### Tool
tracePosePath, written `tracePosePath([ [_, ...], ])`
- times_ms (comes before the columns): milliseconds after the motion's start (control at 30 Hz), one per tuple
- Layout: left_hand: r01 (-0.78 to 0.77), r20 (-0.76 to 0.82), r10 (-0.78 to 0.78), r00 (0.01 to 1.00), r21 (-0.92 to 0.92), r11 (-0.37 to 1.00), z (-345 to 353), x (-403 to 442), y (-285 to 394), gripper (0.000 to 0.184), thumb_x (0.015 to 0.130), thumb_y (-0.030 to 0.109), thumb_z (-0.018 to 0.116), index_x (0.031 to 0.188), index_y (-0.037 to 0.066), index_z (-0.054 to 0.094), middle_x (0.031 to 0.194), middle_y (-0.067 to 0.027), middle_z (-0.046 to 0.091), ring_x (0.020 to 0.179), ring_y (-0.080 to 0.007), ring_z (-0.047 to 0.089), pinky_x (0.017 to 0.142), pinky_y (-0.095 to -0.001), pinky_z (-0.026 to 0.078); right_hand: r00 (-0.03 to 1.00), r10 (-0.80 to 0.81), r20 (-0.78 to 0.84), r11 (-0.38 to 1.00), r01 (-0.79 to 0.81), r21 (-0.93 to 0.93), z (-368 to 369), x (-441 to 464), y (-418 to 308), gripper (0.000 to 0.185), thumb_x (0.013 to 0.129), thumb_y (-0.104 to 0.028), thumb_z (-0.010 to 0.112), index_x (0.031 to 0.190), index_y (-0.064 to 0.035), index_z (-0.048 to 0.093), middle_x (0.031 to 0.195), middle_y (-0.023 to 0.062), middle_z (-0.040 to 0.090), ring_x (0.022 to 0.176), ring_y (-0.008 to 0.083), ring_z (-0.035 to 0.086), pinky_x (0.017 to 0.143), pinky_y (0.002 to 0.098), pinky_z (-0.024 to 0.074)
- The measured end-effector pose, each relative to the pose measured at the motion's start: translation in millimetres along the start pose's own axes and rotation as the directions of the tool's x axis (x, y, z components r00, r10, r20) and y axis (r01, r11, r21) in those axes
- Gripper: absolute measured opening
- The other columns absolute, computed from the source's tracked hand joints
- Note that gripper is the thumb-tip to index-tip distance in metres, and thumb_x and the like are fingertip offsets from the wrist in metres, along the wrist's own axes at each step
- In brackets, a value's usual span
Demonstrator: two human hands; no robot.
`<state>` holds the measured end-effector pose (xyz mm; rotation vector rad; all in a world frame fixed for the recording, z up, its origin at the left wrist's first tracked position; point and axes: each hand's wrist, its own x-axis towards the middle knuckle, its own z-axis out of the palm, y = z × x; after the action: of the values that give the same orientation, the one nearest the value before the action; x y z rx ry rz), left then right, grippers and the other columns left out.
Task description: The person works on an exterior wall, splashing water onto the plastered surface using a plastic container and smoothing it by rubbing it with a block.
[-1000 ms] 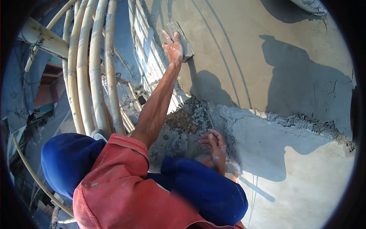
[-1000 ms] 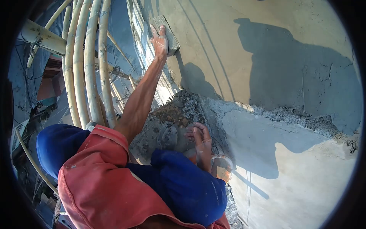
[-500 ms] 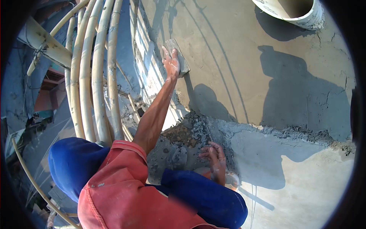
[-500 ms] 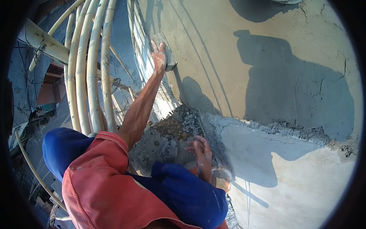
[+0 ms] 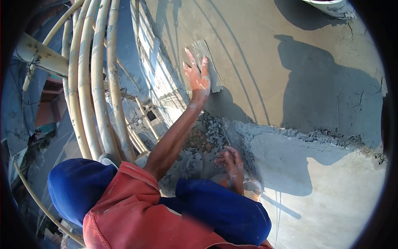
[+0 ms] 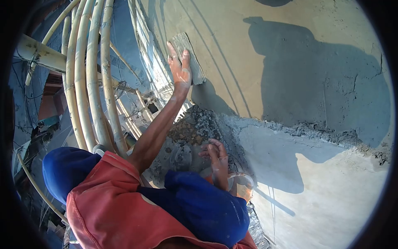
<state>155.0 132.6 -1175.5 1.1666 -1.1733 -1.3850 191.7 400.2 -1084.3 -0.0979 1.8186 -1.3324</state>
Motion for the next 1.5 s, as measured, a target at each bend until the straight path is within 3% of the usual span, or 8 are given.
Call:
tracePosePath([
  [100,-0.222,0.101,0.212,0.972,0.112,0.968,17,-115,25,0.068,0.090,0.028,0.049,0.142,-0.001,0.014,0.133,-0.0429,0.014,0.124,-0.0555,0.016,0.100,-0.0591,0.016,0.999,-0.019,0.033,0.995,0.022,-0.095,3,9,3,0.031,0.092,-0.018,0.050,0.117,-0.0012,0.044,0.093,0.0125,0.060,0.075,0.0192,0.060,0.070,0.0323,0.0482],
  [300,-0.462,0.003,0.464,0.886,0.100,0.881,8,-26,27,0.069,0.089,0.024,0.051,0.142,0.001,0.015,0.135,-0.0394,0.016,0.122,-0.0533,0.022,0.102,-0.0558,0.016,0.997,-0.002,-0.080,1.000,0.002,0.000,-24,-2,20,0.028,0.092,-0.017,0.049,0.116,-0.0023,0.045,0.092,0.0119,0.059,0.075,0.0190,0.060,0.070,0.0319,0.0480],
  [367,-0.212,-0.029,0.212,0.977,0.005,0.977,5,4,35,0.068,0.091,0.031,0.048,0.143,0.003,0.014,0.136,-0.0379,0.016,0.123,-0.0520,0.021,0.103,-0.0531,0.017,0.995,0.015,-0.098,1.000,-0.013,0.021,-32,-17,21,0.028,0.093,-0.017,0.048,0.116,-0.0019,0.045,0.091,0.0115,0.059,0.074,0.0185,0.060,0.070,0.0314,0.0480],
  [667,-0.135,0.093,0.131,0.987,0.031,0.990,12,-123,3,0.073,0.090,0.039,0.048,0.142,0.001,0.013,0.137,-0.0385,0.010,0.130,-0.0500,0.010,0.104,-0.0537,0.011,0.991,-0.132,-0.022,0.990,0.133,0.047,-9,-12,-7,0.028,0.092,-0.017,0.051,0.114,0.0003,0.047,0.090,0.0119,0.061,0.074,0.0171,0.060,0.069,0.0295,0.0472],
  [867,-0.465,0.018,0.465,0.885,0.057,0.883,12,-37,58,0.066,0.089,0.030,0.052,0.141,0.002,0.022,0.134,-0.0388,0.018,0.124,-0.0519,0.020,0.101,-0.0552,0.016,0.998,-0.036,-0.055,0.999,0.037,0.019,-25,-10,19,0.027,0.092,-0.017,0.051,0.113,0.0002,0.048,0.089,0.0107,0.062,0.072,0.0167,0.061,0.067,0.0284,0.0468],
  [1033,-0.184,-0.035,0.182,0.983,-0.066,0.981,-5,98,42,0.078,0.088,0.050,0.046,0.143,0.005,0.014,0.125,-0.0399,0.032,0.120,-0.0476,0.031,0.101,-0.0457,0.025,0.995,-0.060,-0.076,0.992,0.068,0.110,-36,-11,2,0.027,0.091,-0.017,0.051,0.113,-0.0006,0.049,0.089,0.0101,0.061,0.072,0.0165,0.060,0.068,0.0286,0.0471],
  [1300,-0.074,-0.013,0.075,0.997,0.064,0.995,6,-79,1,0.073,0.091,0.044,0.044,0.144,0.006,0.013,0.134,-0.0384,0.021,0.128,-0.0503,0.016,0.105,-0.0534,0.013,0.998,-0.052,0.021,0.994,0.050,0.098,-15,-13,9,0.027,0.092,-0.016,0.050,0.114,0.0001,0.048,0.088,0.0117,0.061,0.071,0.0178,0.061,0.067,0.0307,0.0484],
  [1500,0.178,0.033,-0.175,0.984,-0.205,0.962,-10,89,-3,0.079,0.087,0.047,0.049,0.144,0.009,0.011,0.133,-0.0367,0.027,0.123,-0.0442,0.031,0.097,-0.0468,0.032,0.994,-0.074,-0.075,0.993,0.081,0.087,-39,-11,15,0.025,0.093,-0.017,0.048,0.115,-0.0045,0.048,0.090,0.0106,0.060,0.071,0.0169,0.060,0.067,0.0296,0.0475],
])
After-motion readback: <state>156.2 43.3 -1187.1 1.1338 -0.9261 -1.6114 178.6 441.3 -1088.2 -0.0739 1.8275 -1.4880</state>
